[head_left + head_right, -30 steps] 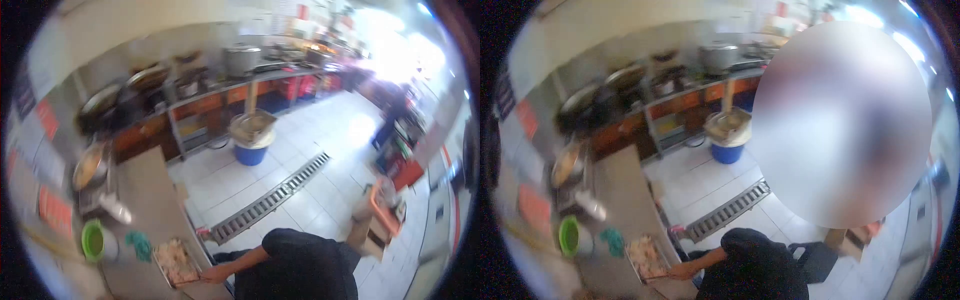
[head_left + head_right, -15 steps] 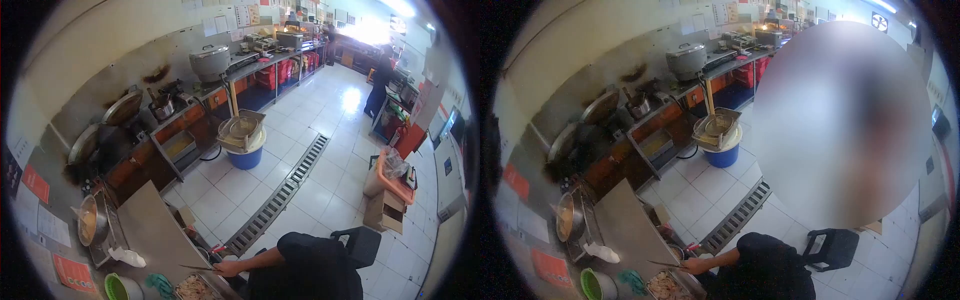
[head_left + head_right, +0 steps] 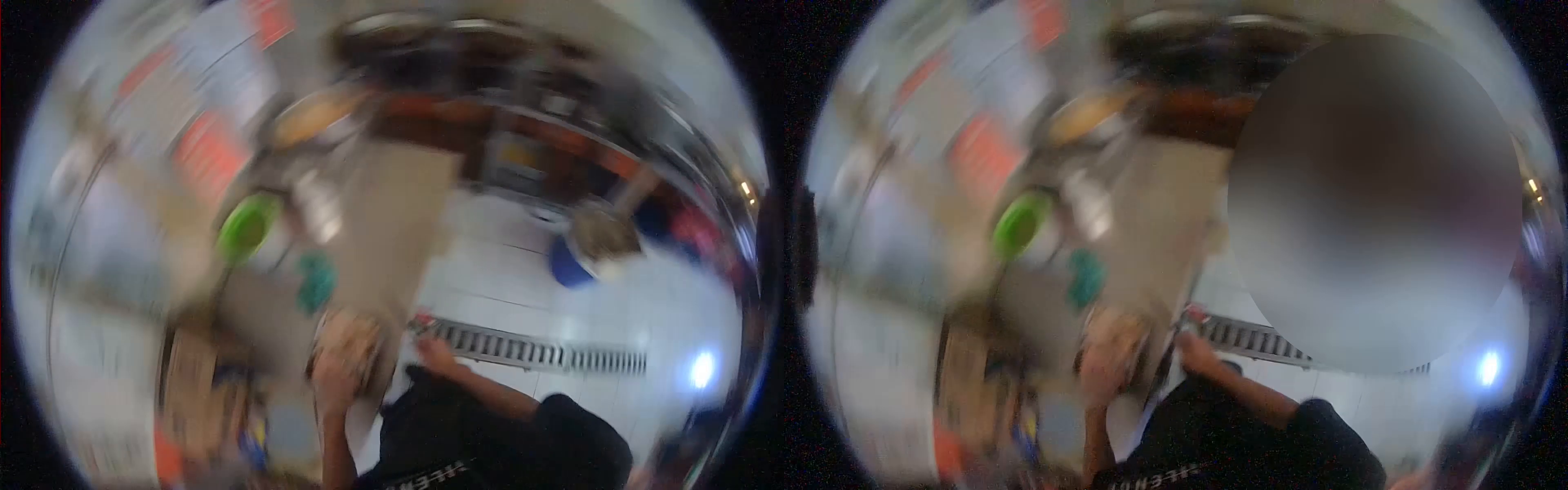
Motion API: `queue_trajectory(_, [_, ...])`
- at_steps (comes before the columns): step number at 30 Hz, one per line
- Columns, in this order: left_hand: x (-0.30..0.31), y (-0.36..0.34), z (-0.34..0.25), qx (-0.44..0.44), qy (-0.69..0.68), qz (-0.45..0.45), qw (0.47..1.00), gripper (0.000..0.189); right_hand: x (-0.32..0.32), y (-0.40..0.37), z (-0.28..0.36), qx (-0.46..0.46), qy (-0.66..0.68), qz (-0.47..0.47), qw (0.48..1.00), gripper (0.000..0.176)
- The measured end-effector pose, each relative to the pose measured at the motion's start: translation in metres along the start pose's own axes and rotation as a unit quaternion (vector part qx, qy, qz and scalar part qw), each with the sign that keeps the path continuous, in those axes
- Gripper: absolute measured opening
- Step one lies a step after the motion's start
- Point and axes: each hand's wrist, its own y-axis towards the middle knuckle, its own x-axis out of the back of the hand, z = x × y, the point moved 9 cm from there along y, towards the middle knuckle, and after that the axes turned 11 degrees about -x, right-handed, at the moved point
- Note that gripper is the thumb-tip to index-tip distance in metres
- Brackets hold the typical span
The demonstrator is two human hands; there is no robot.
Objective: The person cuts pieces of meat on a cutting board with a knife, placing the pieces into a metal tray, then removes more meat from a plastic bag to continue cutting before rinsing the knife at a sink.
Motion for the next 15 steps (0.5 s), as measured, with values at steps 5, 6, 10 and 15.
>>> queue_trajectory(5, [0.103,-0.117,0.031,0.558,-0.063,-0.008,0.827,0.029,-0.003,-0.004,0.043,-0.041,0.003,0.025,0.999,0.032])
queue_trajectory(6, [0.125,-0.15,0.023,0.599,-0.057,-0.045,0.797,0.028,-0.013,-0.003,0.038,-0.046,-0.004,0.028,0.999,0.033])
queue_trajectory(10, [0.2,-0.274,-0.028,0.758,0.035,-0.041,0.65,0.025,-0.06,0.015,0.009,0.04,-0.102,0.104,0.989,0.039])
queue_trajectory(15, [0.269,-0.442,-0.117,0.8,0.242,-0.032,0.548,0.026,-0.107,0.015,0.082,0.063,0.101,0.183,0.976,0.028])
